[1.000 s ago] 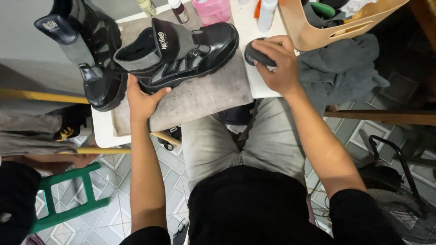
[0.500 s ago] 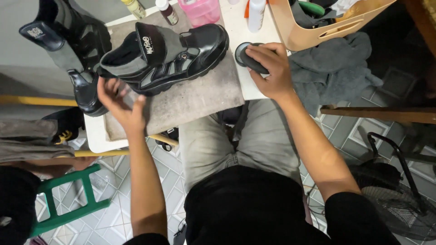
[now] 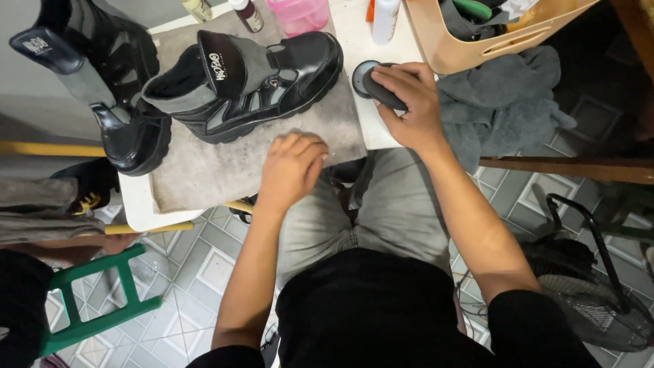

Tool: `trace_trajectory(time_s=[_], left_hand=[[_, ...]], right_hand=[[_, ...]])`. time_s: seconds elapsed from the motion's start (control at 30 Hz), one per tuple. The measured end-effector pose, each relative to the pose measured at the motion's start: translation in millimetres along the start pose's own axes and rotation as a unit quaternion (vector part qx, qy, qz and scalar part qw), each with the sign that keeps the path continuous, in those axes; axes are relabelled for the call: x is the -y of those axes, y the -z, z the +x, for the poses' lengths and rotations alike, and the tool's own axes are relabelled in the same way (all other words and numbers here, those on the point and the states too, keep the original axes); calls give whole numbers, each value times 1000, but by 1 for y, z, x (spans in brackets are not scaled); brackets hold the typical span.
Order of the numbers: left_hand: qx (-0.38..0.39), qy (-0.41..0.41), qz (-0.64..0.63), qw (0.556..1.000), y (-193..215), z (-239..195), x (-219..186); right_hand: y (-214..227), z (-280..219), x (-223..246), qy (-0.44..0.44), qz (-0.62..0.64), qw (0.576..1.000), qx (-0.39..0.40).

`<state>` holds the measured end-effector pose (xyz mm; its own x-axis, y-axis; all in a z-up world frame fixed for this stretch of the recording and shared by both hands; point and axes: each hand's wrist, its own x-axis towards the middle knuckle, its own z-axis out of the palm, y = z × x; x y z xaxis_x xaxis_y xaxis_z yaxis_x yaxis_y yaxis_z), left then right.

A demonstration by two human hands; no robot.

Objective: The person cleans a black boot using a round sponge and a cloth. They wipe the upper, heel, and sole of the boot, rotating it to access different areas, and then place it on the table.

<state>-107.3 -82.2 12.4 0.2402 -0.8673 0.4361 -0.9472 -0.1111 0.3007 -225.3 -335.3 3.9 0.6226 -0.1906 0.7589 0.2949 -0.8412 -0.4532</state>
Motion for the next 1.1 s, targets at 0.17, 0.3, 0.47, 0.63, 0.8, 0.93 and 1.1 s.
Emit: trace_trajectory(time_s=[0.17,0.3,0.47,0.63,0.8,0.93,1.1], left_hand=[[73,-9,77,994,-6,0,1],[54,28,49,997,-17,-7,10],[0,70,-75,995,-11,-4,21],[-27,107,-125,986,-7,-2,22],[-29,115,-176,977,-3,-7,23],[-54,131,-220,965,-8,-11,26],[-12,44,-214,976,-9,-20,22]], right_hand=[[-1,2,2,5,-9,1000,6],[-8,6,6,-6,-5,998,-58],[-8,7,4,0,12,998,-59],[-7,7,4,-1,14,998,-66],[-7,9,6,-2,17,997,-69],[-9,8,4,-1,14,998,-65],[-8,8,4,-11,9,998,-55]])
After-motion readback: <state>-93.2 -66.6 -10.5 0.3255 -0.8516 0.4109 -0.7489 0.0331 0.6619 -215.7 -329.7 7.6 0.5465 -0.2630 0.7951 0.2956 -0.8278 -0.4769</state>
